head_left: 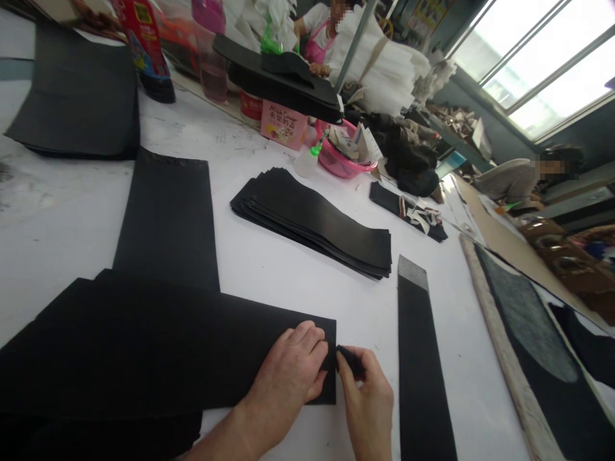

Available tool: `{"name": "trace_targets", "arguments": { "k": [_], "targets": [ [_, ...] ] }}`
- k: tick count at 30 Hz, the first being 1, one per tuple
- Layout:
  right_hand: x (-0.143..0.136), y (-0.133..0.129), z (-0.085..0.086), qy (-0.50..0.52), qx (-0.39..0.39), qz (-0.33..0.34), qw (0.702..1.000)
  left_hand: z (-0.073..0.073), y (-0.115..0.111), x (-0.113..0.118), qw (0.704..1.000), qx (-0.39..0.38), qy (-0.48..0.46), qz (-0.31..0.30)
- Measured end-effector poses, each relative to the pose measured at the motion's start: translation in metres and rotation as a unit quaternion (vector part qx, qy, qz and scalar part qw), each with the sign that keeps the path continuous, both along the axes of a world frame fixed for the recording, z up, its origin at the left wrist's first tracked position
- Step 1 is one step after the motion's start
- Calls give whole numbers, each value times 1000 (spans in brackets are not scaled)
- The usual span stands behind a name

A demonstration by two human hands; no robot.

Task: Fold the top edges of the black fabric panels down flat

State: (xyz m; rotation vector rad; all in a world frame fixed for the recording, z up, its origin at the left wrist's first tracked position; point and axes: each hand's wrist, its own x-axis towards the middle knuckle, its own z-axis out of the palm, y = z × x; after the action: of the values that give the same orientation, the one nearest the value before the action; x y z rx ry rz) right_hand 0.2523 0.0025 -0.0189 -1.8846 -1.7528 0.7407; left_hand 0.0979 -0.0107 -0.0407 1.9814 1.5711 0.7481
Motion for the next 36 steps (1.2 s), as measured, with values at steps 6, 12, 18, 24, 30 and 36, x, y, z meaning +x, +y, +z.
{"name": "trace_targets", "arguments": {
  "k": [6, 12, 18, 24, 30, 36],
  "targets": [
    [-8, 6, -7, -50, 21, 6, 999, -2, 0, 1, 1000, 17, 5, 4],
    [-21, 28, -9, -99, 52, 19, 994, -2, -1, 1, 1000, 26, 9, 9],
    [-27, 47, -7, -40, 81, 11, 996, 1, 1, -1, 1000, 9, 7, 1],
    [-17, 31, 14, 81, 53, -17, 995, 4, 1, -2, 1000, -3, -3, -4],
    [6, -7, 7, 43, 10, 18, 999, 2, 0, -2, 1000, 3, -13, -10],
    [5, -19, -8, -24, 17, 40, 999, 1, 1, -2, 1000, 8, -9, -7]
  ]
}}
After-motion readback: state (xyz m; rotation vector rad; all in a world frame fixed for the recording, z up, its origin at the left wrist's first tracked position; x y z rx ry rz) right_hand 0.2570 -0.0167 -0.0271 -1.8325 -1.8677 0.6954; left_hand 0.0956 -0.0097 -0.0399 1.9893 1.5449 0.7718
